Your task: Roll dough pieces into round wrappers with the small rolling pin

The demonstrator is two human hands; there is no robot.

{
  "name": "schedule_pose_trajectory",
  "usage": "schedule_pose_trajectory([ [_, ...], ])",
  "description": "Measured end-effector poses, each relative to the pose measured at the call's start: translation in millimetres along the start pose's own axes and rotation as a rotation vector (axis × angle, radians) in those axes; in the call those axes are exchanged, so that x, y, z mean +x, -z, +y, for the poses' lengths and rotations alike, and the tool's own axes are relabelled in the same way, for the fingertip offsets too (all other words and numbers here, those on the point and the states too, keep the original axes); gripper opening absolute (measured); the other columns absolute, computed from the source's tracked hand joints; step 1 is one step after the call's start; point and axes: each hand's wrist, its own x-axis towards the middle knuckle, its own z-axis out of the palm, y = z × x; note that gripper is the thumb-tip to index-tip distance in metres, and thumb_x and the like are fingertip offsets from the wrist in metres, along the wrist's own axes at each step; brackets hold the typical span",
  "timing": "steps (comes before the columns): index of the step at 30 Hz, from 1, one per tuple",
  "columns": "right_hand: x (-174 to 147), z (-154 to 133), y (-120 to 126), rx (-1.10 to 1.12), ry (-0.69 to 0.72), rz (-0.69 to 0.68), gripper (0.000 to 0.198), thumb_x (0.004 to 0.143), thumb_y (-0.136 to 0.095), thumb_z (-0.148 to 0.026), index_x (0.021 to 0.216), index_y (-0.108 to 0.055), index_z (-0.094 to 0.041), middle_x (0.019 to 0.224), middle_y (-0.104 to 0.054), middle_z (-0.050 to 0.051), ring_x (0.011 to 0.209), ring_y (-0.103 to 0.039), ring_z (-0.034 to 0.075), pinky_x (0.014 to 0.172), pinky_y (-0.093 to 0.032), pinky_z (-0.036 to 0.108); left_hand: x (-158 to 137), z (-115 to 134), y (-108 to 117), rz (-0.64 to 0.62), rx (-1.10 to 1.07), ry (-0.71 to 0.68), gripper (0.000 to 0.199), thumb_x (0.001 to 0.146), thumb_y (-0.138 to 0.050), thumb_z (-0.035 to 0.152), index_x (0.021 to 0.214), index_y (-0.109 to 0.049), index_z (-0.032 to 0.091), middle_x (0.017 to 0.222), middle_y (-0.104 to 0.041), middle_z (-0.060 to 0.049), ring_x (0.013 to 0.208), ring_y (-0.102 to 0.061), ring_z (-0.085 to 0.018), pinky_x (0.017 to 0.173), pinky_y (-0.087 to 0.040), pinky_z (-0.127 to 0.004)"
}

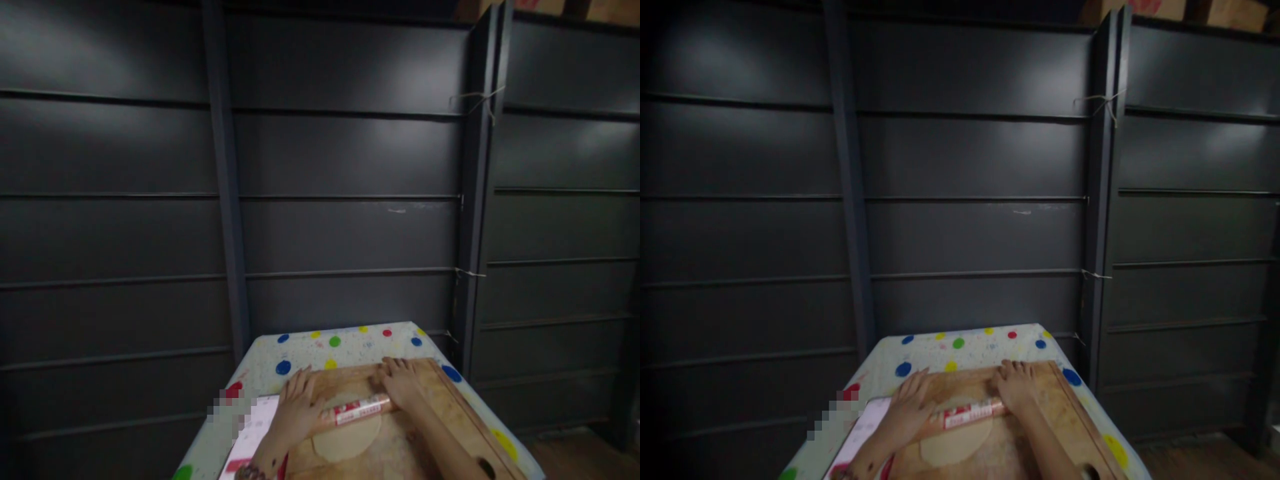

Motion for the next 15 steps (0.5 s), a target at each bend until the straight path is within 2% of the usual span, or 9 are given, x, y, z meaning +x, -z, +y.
schedule_pose_trajectory([
  [2, -4, -2, 2, -0.008, -0.01, -0.001, 0.042, 0.1, -0.032, -0.027, 0.127, -0.064, -0.025, 0.135, -0.062, 0.01, 0.124, -0.053, 0.029, 0.105, -0.032, 0.046, -1, 2, 0, 0.009, 0.0, 0.039, 0.052, 0.094, -0.038, 0.026, 0.144, -0.048, 0.013, 0.155, -0.04, -0.015, 0.144, -0.033, -0.03, 0.117, -0.026, -0.048],
  [5, -13, -5, 5, -0.023, -0.015, -0.006, 0.041, 0.1, -0.034, -0.026, 0.131, -0.061, -0.025, 0.139, -0.059, 0.009, 0.128, -0.051, 0.029, 0.108, -0.03, 0.045, -3, 4, 0, 0.019, 0.005, 0.031, 0.054, 0.093, -0.037, 0.025, 0.145, -0.047, 0.013, 0.155, -0.041, -0.013, 0.144, -0.034, -0.03, 0.117, -0.027, -0.05],
  [15, -52, -3, 1, -0.026, 0.0, 0.042, 0.045, 0.097, -0.034, -0.02, 0.133, -0.06, -0.027, 0.141, -0.058, 0.005, 0.138, -0.041, 0.027, 0.115, -0.023, 0.044, -18, 2, -16, 0.196, -0.006, -0.089, 0.05, 0.095, -0.033, 0.024, 0.142, -0.051, 0.023, 0.15, -0.049, -0.005, 0.14, -0.041, -0.024, 0.112, -0.039, -0.044],
])
